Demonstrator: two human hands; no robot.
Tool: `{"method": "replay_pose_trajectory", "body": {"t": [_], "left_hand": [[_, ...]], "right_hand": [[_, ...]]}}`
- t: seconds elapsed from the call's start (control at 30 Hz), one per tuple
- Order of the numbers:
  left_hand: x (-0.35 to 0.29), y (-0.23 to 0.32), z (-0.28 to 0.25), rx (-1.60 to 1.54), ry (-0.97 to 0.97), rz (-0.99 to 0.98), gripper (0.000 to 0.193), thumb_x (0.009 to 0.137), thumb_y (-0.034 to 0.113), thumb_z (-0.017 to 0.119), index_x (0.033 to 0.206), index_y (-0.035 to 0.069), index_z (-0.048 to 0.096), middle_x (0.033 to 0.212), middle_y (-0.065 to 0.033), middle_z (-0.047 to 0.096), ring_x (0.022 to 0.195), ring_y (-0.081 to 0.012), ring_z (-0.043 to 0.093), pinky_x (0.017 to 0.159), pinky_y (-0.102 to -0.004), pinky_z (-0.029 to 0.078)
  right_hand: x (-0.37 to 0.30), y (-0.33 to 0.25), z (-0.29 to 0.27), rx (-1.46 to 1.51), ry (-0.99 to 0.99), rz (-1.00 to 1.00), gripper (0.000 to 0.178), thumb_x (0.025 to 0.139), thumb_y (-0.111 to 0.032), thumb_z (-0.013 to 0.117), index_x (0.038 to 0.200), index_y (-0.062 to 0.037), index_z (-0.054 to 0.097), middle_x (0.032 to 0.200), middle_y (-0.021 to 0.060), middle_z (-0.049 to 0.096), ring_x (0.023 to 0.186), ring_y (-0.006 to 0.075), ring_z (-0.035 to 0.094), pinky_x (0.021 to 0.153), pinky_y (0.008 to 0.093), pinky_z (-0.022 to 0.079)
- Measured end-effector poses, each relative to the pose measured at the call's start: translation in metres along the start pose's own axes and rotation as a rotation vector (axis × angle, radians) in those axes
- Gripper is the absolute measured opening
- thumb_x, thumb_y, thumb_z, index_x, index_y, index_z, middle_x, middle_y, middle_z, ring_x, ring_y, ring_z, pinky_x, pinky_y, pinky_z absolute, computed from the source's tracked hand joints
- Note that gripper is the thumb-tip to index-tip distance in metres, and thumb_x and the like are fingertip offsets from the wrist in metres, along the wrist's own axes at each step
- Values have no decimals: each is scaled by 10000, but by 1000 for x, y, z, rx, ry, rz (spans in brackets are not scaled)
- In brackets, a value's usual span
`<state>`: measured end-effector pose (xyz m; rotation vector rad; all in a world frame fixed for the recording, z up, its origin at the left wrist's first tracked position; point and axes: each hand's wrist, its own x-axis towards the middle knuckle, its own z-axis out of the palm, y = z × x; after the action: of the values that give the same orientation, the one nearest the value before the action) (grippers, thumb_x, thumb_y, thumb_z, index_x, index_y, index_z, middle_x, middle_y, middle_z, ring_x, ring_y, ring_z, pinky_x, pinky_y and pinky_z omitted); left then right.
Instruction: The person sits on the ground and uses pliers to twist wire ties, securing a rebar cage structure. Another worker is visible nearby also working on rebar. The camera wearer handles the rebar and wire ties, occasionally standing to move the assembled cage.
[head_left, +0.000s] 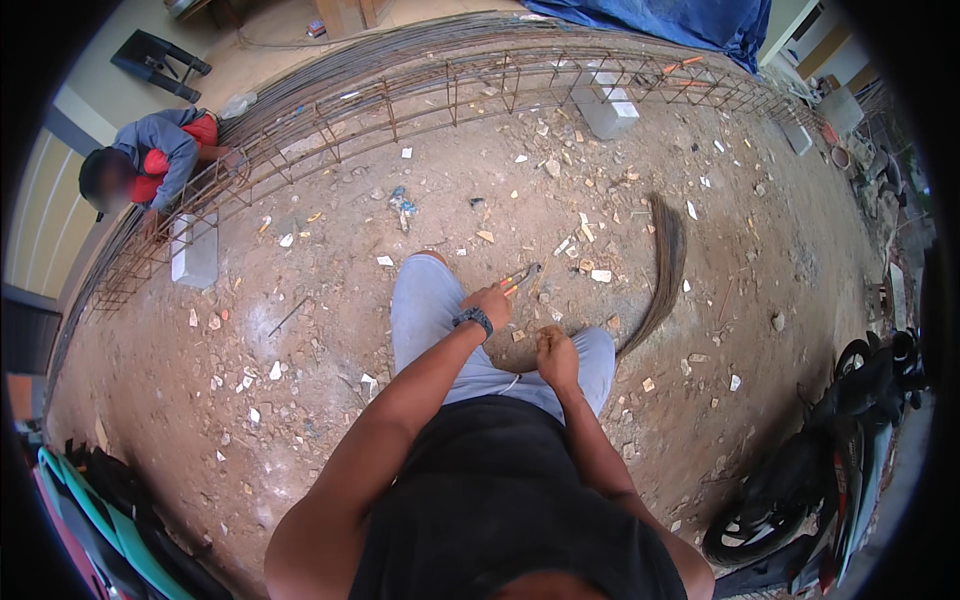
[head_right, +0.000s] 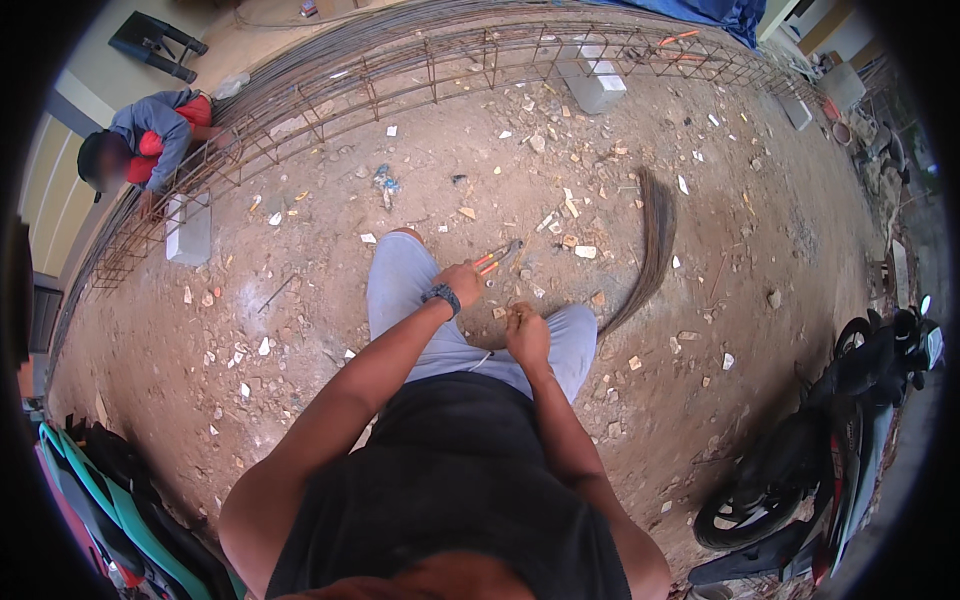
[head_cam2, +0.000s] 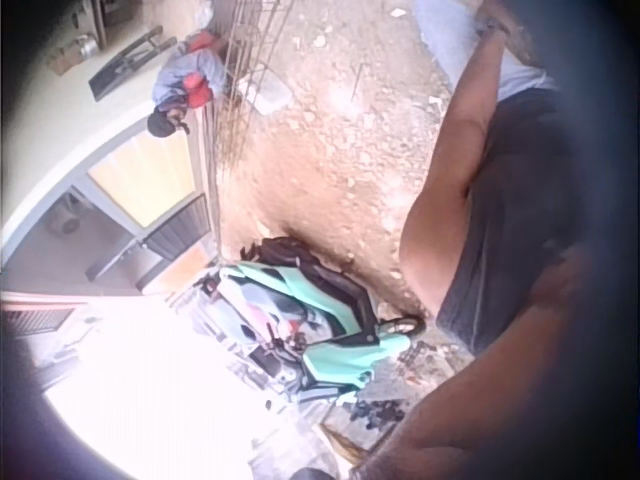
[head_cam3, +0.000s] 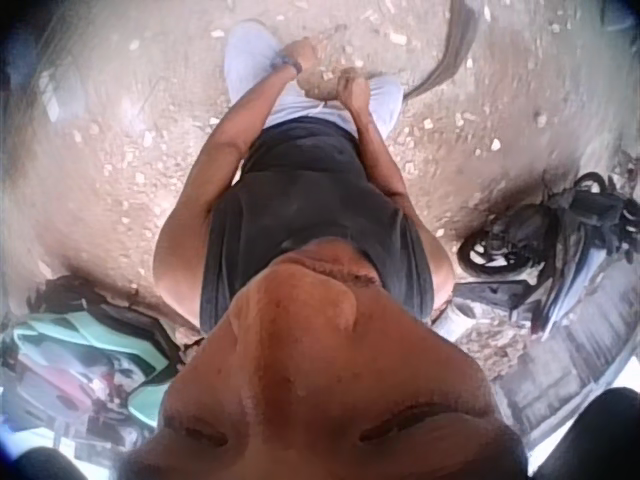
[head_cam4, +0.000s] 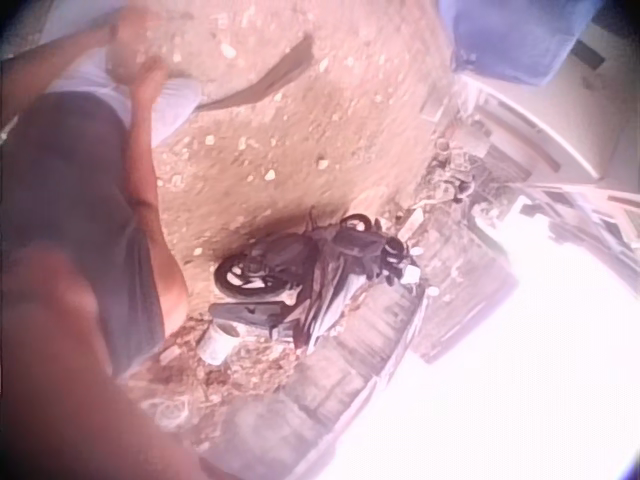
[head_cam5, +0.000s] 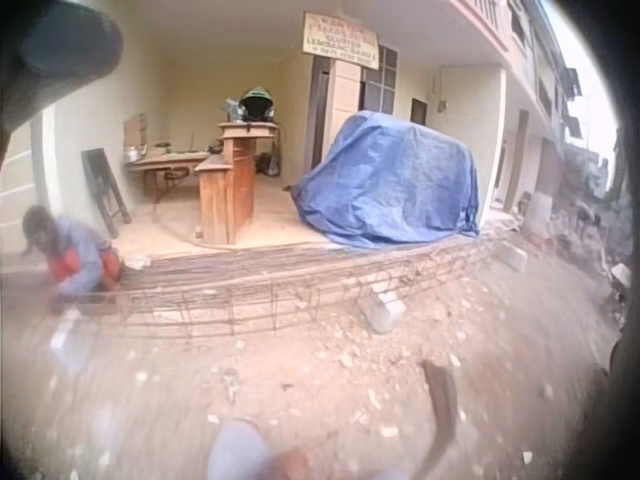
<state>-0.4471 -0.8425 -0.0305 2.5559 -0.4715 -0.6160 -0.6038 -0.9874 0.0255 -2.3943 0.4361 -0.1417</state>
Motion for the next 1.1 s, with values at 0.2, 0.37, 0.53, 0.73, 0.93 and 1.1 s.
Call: {"method": "replay_pose_trajectory", "body": {"t": [0.2, 0.37, 0.53, 0.73, 0.93, 1.1], "left_hand": [[-18, 6, -29, 101, -85, 35, 405, 932, 292, 473, 1214, 37, 611, 1080, -235, 700, 1025, -387, 680, 886, -485, 540], [-15, 14, -66, 149, -113, 127, 428, 937, 303, 468, 1248, 34, 588, 1077, -251, 694, 1025, -399, 675, 887, -503, 533], [-20, 8, -70, 213, -123, 229, 420, 940, 328, 483, 1230, 38, 578, 1015, -258, 698, 967, -406, 681, 852, -514, 533], [-5, -3, -61, -20, -54, 161, 330, 943, 316, 507, 1136, 64, 597, 954, -250, 699, 921, -405, 686, 798, -527, 525], [8, 3, -58, -43, -84, 181, 305, 956, 331, 517, 1069, 59, 594, 945, -234, 704, 914, -399, 687, 803, -517, 528], [14, -1, -55, -151, 24, 131, 288, 955, 323, 518, 1034, 55, 589, 912, -233, 702, 905, -401, 687, 804, -515, 526]], "right_hand": [[1, -12, -29, 976, -899, 361, 218, 967, -257, 644, 950, -42, 674, 745, 37, 652, 694, 147, 633, 682, 300, 520], [-18, 0, -36, 1132, -374, 534, 201, 1014, -218, 584, 904, -66, 658, 718, -10, 590, 619, 133, 554, 650, 294, 477], [-32, -2, -30, -84, -228, -109, 201, 987, -173, 581, 852, -53, 669, 638, 26, 583, 583, 156, 541, 614, 312, 474], [-25, -42, -61, 1724, -632, 396, 169, 977, -155, 614, 849, -76, 691, 702, 40, 644, 599, 139, 551, 583, 300, 462], [-34, 19, -53, -202, -175, 51, 204, 958, -158, 619, 850, -2, 694, 678, 24, 644, 558, 153, 556, 581, 317, 497], [-30, -42, -93, 803, -827, 306, 194, 978, -204, 639, 922, -37, 720, 798, 16, 682, 716, 118, 600, 719, 297, 494]]}}
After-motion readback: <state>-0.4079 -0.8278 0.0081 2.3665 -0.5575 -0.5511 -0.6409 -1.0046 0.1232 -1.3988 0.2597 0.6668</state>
